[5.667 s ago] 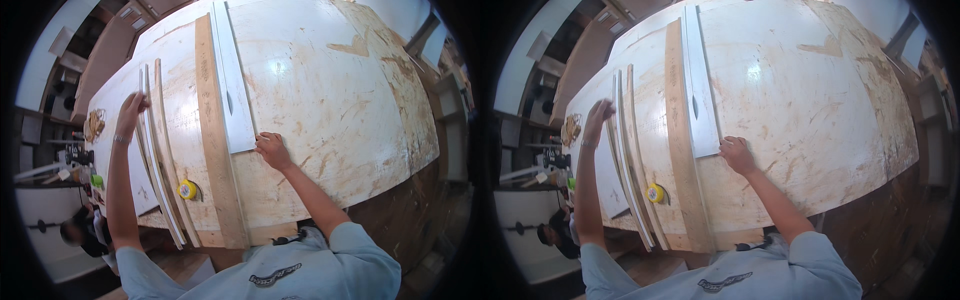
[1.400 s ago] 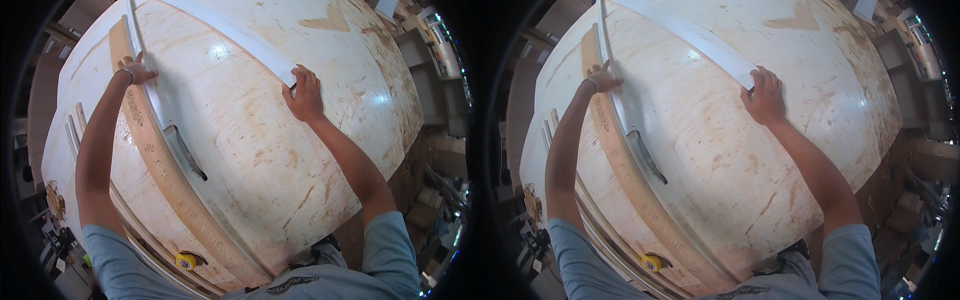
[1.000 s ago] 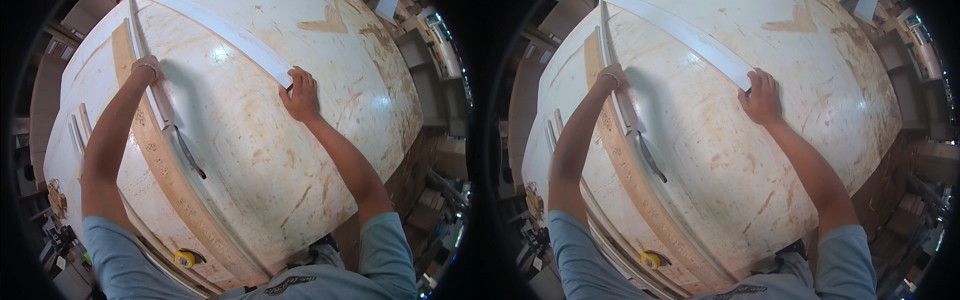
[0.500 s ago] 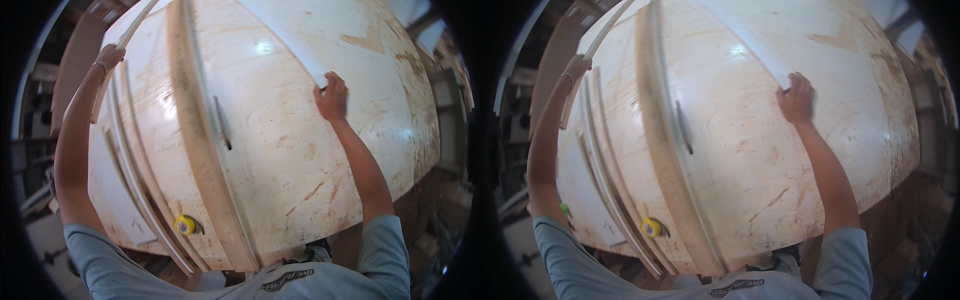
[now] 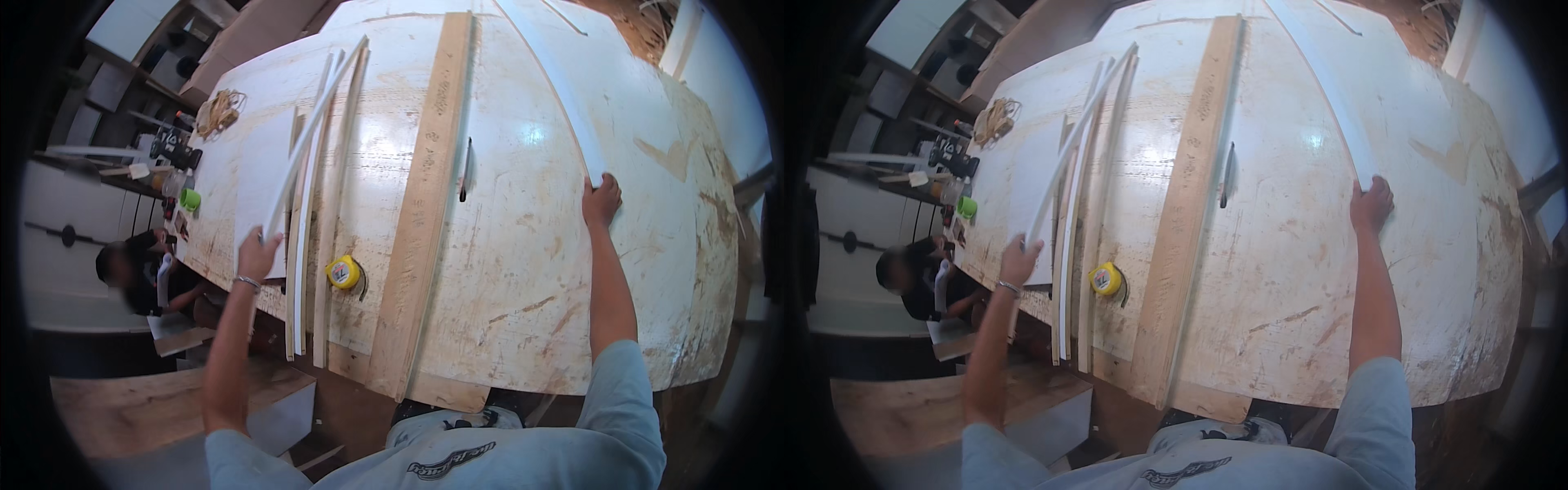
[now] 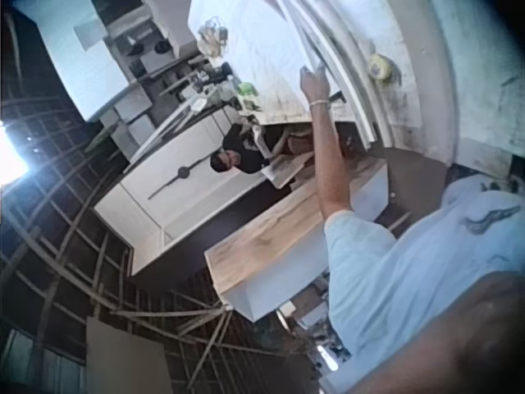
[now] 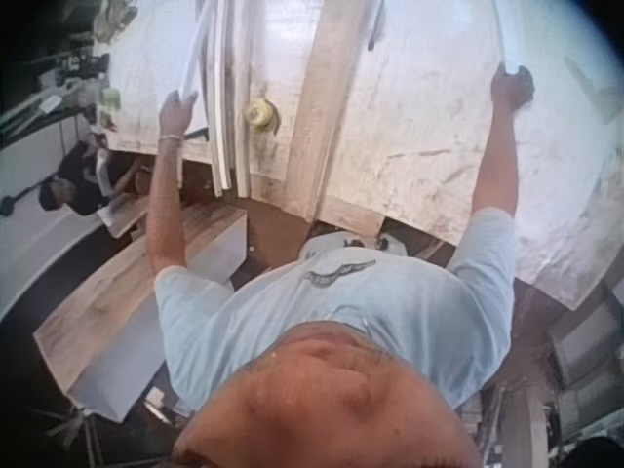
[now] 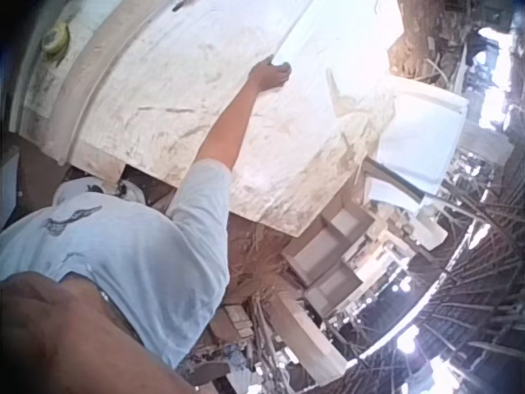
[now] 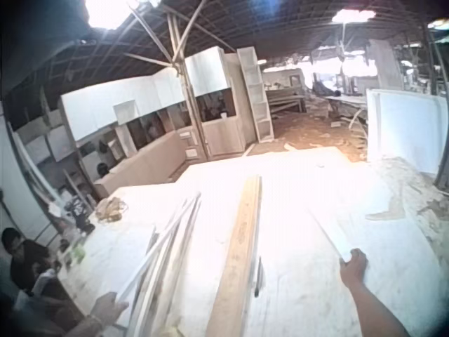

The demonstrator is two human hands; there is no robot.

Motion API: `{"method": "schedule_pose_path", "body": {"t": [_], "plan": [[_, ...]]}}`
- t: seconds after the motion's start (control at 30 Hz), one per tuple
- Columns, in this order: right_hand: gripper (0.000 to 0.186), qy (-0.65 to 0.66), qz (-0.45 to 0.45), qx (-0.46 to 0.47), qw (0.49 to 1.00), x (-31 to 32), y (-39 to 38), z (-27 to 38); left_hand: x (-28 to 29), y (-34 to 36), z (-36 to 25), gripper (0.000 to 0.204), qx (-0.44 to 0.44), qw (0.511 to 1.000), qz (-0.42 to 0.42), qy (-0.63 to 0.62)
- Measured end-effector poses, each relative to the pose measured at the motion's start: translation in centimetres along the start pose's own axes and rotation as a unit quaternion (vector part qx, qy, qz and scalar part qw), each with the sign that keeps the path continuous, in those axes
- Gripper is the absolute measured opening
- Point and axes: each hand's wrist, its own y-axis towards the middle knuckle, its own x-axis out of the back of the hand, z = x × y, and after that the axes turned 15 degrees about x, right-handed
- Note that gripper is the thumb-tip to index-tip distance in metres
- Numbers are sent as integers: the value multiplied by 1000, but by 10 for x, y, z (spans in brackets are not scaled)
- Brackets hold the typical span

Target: The person uses a table saw to cut thin strips of wood from a larger white board, guiding the board through the blade with their hands.

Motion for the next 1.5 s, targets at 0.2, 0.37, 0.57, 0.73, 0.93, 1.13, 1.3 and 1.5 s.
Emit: {"method": "schedule_pose_path", "body": {"t": [0.2, 0.37, 0.57, 0.73, 0.93, 1.13, 1.3, 1.5], "plan": [[54, 8, 109, -57, 992, 89, -102, -17, -48, -94, 53, 53, 31, 999, -16, -9], [82, -12, 275, -103, 956, 205, -208, 11, -68, -133, 87, 59, 17, 997, -44, -60], [80, 723, 305, -330, 524, 259, -334, 17, -44, -187, 52, 20, -24, 968, 48, -243], [80, 897, 294, -294, 151, 324, -338, 127, -41, -353, -35, 62, -362, 878, 248, -193], [86, 772, 495, -297, 266, 334, -366, 117, -109, -501, -81, 78, -437, 872, 169, -140], [88, 795, 543, -136, 234, 300, -370, 57, -111, -583, -52, 68, -223, 883, 250, -330], [69, 826, 220, -379, 356, 262, -331, 33, -101, -633, 53, 71, 40, 745, 437, -503], [64, 723, 155, -379, 556, 237, -317, 36, -94, -735, 227, 76, 280, 613, 294, -678]]}}
